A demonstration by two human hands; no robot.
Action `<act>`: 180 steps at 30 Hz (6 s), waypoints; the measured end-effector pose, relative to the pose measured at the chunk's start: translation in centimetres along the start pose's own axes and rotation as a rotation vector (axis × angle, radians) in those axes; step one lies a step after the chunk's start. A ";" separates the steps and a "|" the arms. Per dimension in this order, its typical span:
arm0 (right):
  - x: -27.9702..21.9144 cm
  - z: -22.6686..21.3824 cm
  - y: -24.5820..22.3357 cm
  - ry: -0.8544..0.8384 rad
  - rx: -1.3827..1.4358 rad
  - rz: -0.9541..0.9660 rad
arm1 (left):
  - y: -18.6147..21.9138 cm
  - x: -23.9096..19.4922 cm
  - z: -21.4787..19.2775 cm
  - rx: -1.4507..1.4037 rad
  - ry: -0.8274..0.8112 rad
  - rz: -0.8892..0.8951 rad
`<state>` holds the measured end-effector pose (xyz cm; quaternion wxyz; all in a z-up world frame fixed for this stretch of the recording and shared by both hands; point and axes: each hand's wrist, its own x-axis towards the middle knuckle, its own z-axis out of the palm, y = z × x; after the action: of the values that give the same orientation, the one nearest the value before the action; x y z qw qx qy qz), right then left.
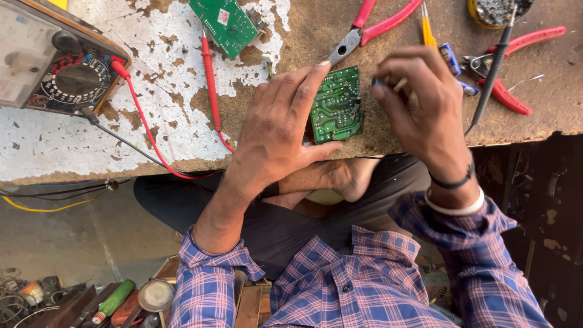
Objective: The person uses a multimeter to test points on a green circuit board, then uses a screwdriver to remove a small component. They place the component on the table and continue testing the board with the multimeter.
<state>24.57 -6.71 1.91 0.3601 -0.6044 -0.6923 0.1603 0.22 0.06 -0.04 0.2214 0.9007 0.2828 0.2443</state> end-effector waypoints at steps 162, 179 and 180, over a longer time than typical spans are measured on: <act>-0.6 1.5 -0.1 0.063 0.375 0.162 | -0.8 -0.4 0.4 -0.006 0.104 0.098; -0.9 1.7 0.5 0.089 0.410 0.093 | -0.6 -0.7 0.6 0.098 0.108 0.181; -1.0 1.7 0.6 0.094 0.414 0.091 | -0.6 -0.8 0.6 0.105 0.107 0.181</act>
<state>23.82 -7.17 0.01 0.5010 -0.5550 -0.5989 0.2868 -0.22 -0.14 -1.08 0.1355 0.9186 0.2244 0.2958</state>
